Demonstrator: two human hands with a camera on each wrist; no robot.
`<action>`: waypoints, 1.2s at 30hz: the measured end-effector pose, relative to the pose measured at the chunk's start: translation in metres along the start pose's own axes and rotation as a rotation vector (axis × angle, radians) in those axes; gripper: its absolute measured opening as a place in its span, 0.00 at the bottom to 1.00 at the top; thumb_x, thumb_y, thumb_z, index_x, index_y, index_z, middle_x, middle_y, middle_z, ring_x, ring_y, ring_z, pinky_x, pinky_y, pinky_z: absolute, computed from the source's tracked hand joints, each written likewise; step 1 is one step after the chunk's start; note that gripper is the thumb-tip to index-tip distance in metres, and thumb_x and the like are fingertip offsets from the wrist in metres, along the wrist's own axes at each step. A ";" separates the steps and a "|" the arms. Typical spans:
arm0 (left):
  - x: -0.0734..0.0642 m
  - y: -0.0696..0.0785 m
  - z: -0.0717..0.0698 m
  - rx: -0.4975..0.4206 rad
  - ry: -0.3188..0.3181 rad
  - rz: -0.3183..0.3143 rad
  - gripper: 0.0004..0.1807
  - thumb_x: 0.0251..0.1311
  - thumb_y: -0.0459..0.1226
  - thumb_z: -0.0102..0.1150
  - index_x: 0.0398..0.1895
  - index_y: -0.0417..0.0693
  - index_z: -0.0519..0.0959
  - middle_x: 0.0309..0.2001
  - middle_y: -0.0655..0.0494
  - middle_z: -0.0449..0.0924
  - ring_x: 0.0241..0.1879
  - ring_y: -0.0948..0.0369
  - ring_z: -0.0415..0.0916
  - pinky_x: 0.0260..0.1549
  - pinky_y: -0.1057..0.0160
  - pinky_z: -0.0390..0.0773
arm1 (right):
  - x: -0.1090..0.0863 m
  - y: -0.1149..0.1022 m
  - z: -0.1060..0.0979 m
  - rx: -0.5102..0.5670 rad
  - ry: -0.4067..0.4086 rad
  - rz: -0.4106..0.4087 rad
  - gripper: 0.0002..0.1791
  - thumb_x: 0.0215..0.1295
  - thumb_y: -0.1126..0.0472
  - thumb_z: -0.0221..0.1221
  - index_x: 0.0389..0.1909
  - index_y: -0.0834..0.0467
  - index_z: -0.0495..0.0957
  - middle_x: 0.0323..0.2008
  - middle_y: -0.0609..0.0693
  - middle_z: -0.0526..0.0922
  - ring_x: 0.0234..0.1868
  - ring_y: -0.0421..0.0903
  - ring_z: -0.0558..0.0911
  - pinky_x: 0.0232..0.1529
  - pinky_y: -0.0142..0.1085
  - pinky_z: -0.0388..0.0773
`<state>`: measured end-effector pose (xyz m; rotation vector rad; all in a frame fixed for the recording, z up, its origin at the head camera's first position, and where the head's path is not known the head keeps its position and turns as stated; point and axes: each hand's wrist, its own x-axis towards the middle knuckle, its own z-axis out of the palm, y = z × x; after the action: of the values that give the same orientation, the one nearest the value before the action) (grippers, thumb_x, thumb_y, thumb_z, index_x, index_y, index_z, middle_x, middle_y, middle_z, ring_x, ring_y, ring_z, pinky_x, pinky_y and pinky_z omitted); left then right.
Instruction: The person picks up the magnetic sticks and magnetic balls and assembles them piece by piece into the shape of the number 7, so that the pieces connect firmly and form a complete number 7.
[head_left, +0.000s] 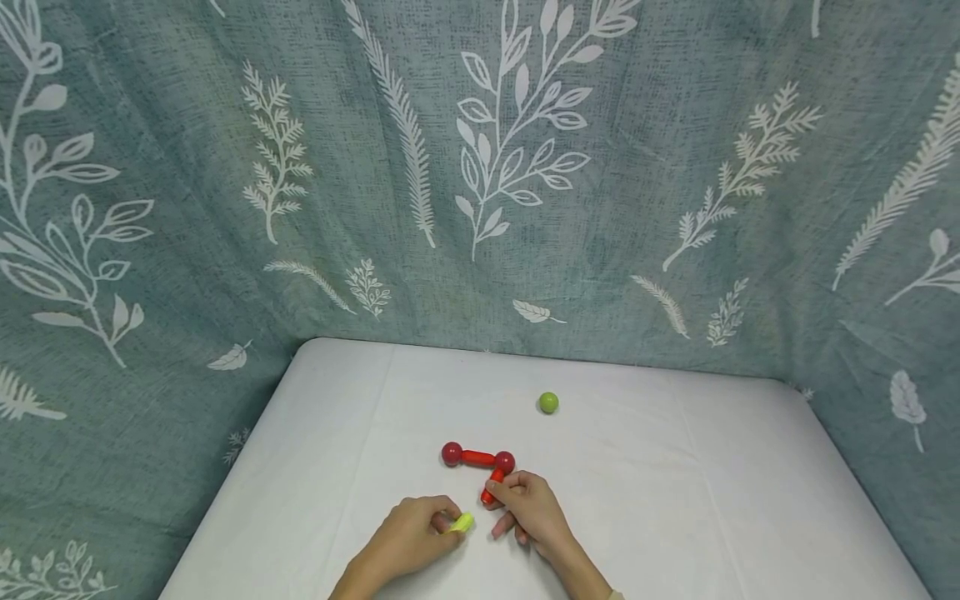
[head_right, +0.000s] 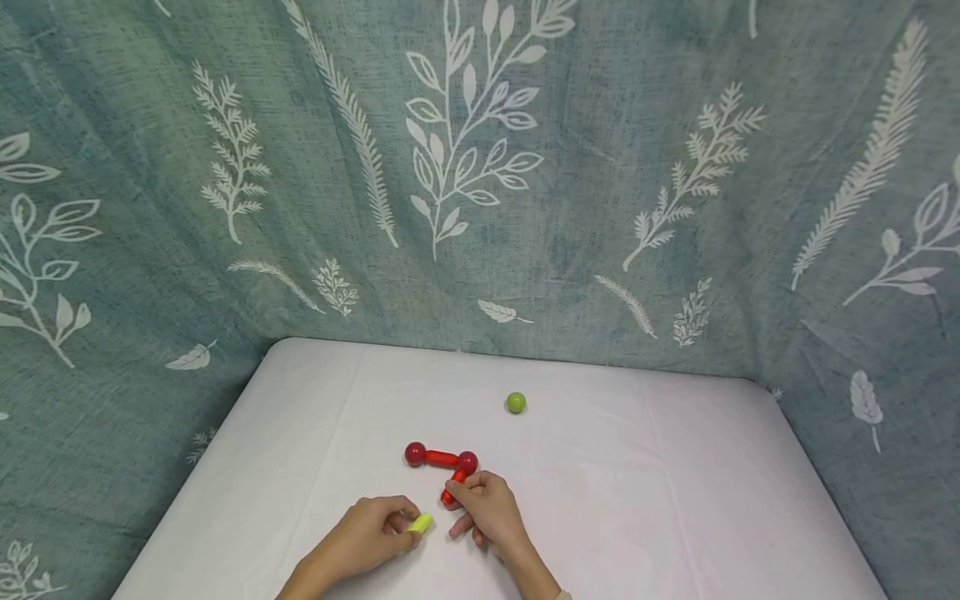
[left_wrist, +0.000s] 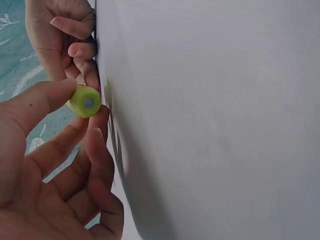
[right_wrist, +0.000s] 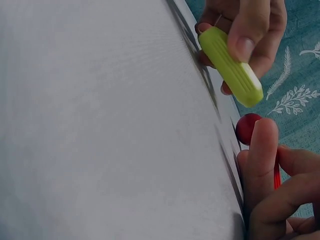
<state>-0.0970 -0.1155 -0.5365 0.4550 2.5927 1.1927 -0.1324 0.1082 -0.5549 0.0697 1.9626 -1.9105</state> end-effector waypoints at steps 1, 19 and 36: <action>0.001 0.000 0.001 -0.012 -0.002 0.002 0.11 0.56 0.42 0.70 0.41 0.51 0.85 0.24 0.69 0.76 0.21 0.69 0.71 0.22 0.67 0.70 | 0.000 0.000 0.000 -0.001 0.001 0.000 0.21 0.70 0.53 0.62 0.44 0.69 0.72 0.34 0.59 0.86 0.15 0.43 0.82 0.08 0.25 0.63; 0.016 0.004 0.013 -0.135 -0.009 0.002 0.12 0.56 0.45 0.70 0.37 0.49 0.84 0.23 0.66 0.79 0.20 0.67 0.73 0.20 0.68 0.69 | 0.000 0.005 -0.001 -0.013 -0.002 -0.005 0.21 0.69 0.53 0.64 0.44 0.69 0.72 0.32 0.57 0.86 0.15 0.42 0.82 0.08 0.23 0.62; 0.020 0.004 0.016 -0.169 -0.012 -0.012 0.09 0.57 0.44 0.69 0.34 0.50 0.83 0.22 0.65 0.78 0.20 0.67 0.71 0.20 0.69 0.68 | -0.002 0.005 -0.002 -0.021 0.007 0.002 0.21 0.69 0.52 0.64 0.44 0.68 0.72 0.31 0.57 0.85 0.14 0.41 0.81 0.08 0.23 0.60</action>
<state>-0.1089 -0.0944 -0.5452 0.4102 2.4544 1.3860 -0.1300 0.1103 -0.5587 0.0726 1.9857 -1.8904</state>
